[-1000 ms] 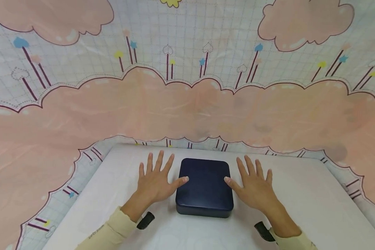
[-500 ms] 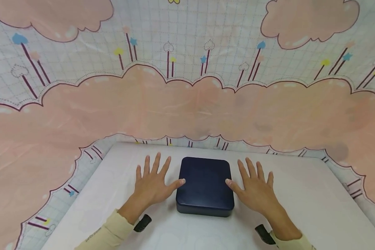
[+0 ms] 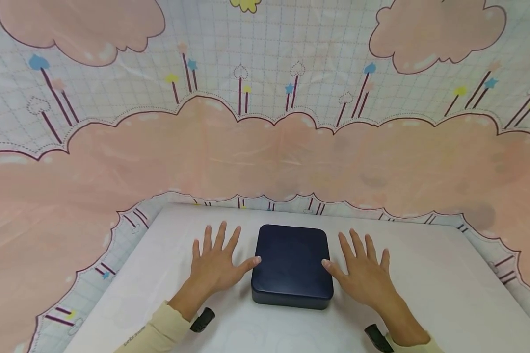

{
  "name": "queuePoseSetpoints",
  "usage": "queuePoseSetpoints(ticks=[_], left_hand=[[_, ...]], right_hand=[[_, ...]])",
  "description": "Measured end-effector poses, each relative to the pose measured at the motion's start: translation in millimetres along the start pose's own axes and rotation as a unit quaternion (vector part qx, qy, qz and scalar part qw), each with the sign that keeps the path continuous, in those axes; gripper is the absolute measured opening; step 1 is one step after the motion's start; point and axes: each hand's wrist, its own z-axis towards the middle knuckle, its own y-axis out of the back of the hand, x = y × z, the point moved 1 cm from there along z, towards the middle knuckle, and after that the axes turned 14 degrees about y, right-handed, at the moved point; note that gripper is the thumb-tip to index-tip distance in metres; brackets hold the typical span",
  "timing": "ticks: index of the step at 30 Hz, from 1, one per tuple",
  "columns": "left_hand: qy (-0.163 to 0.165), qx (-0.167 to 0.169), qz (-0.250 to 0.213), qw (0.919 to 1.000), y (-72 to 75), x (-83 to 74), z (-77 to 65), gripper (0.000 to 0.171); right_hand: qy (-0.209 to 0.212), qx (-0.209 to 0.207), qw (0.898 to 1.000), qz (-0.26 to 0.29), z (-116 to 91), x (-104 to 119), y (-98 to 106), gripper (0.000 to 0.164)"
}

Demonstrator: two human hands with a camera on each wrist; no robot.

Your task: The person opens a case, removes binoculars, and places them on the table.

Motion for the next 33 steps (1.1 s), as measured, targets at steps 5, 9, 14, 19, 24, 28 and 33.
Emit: queuePoseSetpoints(ticks=[5, 9, 14, 19, 24, 28, 33], left_hand=[[0.003, -0.001, 0.001, 1.0000, -2.9, 2.7, -0.4, 0.098], [0.003, 0.000, -0.004, 1.0000, -4.8, 3.1, -1.5, 0.098], [0.002, -0.001, -0.006, 1.0000, -7.5, 3.2, -2.1, 0.097], [0.001, -0.002, -0.004, 1.0000, -10.3, 4.4, -1.7, 0.098], [0.004, -0.003, -0.003, 1.0000, -13.3, 6.9, -1.6, 0.098], [0.004, -0.007, -0.004, 1.0000, -15.8, 8.5, -1.1, 0.099], [0.006, -0.006, -0.002, 1.0000, -18.1, 10.1, -2.1, 0.098]], right_hand=[[0.003, 0.000, 1.000, 0.000, -3, -2, -2, 0.095], [0.004, -0.001, 1.000, -0.001, -5, -4, -4, 0.094], [0.002, -0.006, 1.000, -0.003, -6, -6, -6, 0.092], [0.001, -0.010, 1.000, -0.006, -8, -8, -8, 0.091], [0.004, -0.008, 1.000, -0.003, -8, -9, -10, 0.090], [0.004, -0.007, 1.000, -0.004, -9, -10, -11, 0.089], [0.003, -0.002, 1.000, 0.001, -11, -11, -12, 0.089]])
